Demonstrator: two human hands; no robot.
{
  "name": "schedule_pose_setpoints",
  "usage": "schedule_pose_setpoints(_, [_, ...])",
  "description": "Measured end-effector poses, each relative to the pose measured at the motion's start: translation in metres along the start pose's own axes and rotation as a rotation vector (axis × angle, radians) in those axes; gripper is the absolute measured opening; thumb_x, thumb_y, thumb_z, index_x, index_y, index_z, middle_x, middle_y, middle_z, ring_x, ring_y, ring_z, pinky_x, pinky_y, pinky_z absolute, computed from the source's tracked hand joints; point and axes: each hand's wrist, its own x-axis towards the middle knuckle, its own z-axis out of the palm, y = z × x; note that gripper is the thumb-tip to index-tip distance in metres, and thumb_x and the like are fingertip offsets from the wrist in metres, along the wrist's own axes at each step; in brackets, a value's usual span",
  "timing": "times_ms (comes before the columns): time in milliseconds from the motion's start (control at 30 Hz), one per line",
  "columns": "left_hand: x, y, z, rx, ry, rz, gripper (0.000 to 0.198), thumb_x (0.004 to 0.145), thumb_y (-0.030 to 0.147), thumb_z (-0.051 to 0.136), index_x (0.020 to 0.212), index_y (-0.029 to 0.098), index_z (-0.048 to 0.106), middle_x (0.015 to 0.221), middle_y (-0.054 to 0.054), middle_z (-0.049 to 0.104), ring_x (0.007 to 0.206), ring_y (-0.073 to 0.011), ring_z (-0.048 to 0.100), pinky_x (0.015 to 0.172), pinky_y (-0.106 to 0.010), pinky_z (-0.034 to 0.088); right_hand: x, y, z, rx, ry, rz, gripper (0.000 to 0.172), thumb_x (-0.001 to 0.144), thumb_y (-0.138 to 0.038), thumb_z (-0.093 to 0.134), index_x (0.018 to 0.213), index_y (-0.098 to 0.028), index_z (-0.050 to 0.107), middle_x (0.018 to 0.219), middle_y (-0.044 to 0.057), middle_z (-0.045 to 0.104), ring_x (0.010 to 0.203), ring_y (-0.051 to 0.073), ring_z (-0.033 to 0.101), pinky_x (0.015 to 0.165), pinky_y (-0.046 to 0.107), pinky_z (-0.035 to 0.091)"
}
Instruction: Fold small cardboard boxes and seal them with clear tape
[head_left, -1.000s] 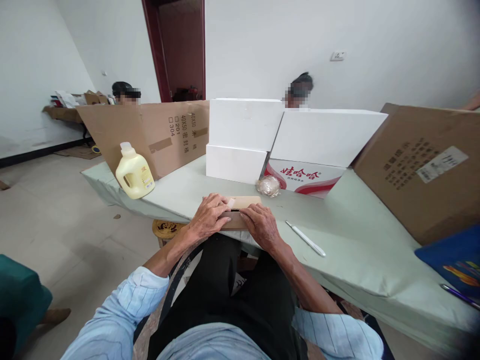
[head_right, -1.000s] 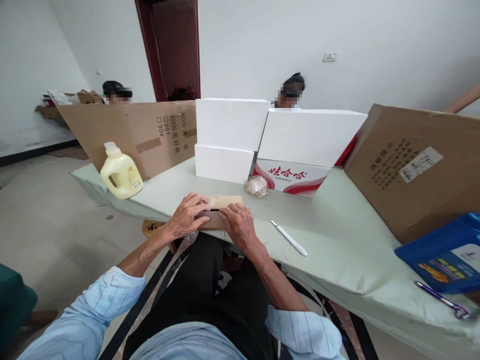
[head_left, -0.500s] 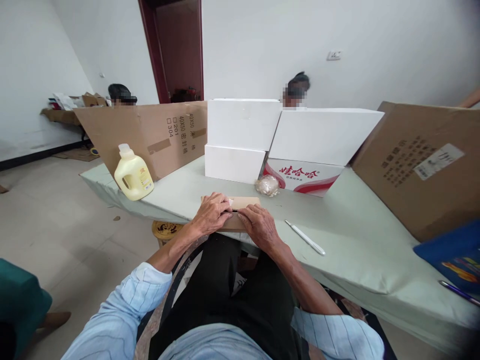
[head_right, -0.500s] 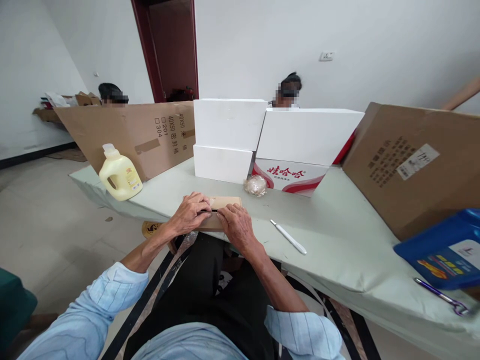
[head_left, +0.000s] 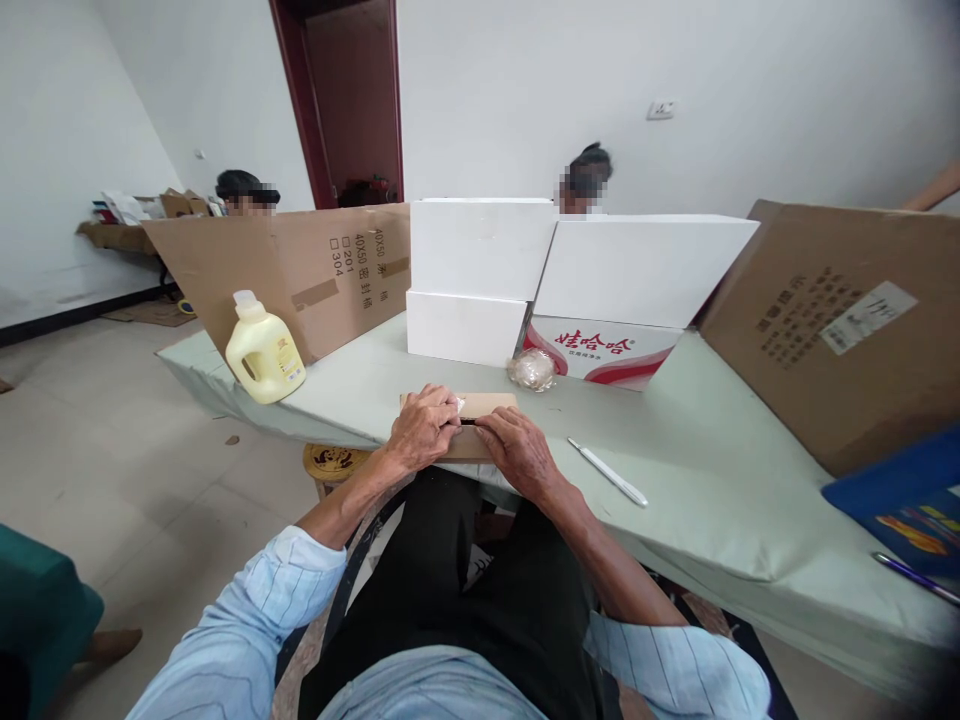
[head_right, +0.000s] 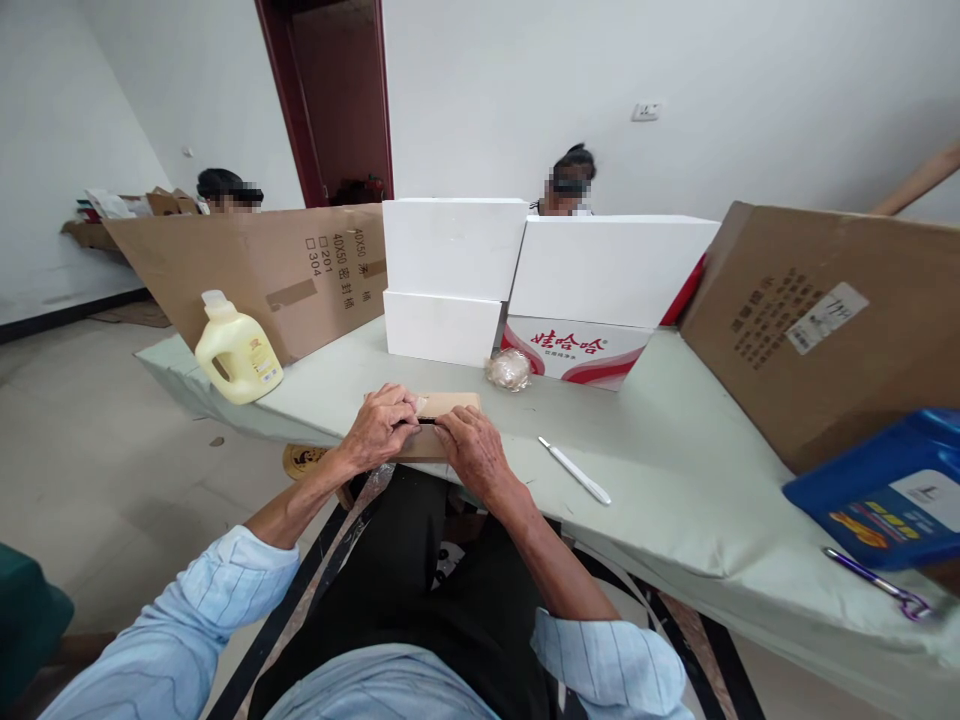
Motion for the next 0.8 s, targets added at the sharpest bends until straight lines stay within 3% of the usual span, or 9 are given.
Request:
schedule_pose_setpoints(533, [-0.012, -0.009, -0.009, -0.073, -0.017, 0.066, 0.017, 0.100, 0.016, 0.059, 0.086, 0.023, 0.065, 0.103, -0.007, 0.070, 0.106, -0.0264, 0.061, 0.098, -0.045, 0.048, -0.003, 0.005, 0.002, -0.106, -0.012, 0.028, 0.022, 0.110, -0.027, 0.054, 0.101, -0.022, 0.074, 0.093, 0.007, 0.072, 0.093, 0.023, 0.063, 0.078, 0.035, 0.037])
schedule_pose_setpoints(700, [-0.011, -0.011, -0.009, -0.052, -0.032, 0.061, 0.009, 0.097, 0.019, 0.066, 0.102, 0.024, 0.072, 0.110, -0.008, 0.072, 0.110, -0.0281, 0.061, 0.097, -0.046, 0.050, -0.002, 0.004, 0.002, -0.086, -0.010, 0.037, 0.024, 0.110, -0.028, 0.053, 0.098, -0.023, 0.074, 0.093, 0.006, 0.073, 0.092, 0.023, 0.064, 0.078, 0.035, 0.038])
schedule_pose_setpoints(800, [-0.009, -0.009, -0.008, 0.001, -0.058, 0.057, 0.011, 0.096, 0.017, 0.066, 0.095, 0.024, 0.074, 0.106, -0.006, 0.074, 0.110, -0.0286, 0.062, 0.095, -0.046, 0.048, -0.002, 0.003, 0.002, -0.055, -0.004, 0.037, 0.026, 0.111, -0.029, 0.052, 0.096, -0.023, 0.072, 0.092, 0.006, 0.073, 0.091, 0.022, 0.064, 0.079, 0.033, 0.039])
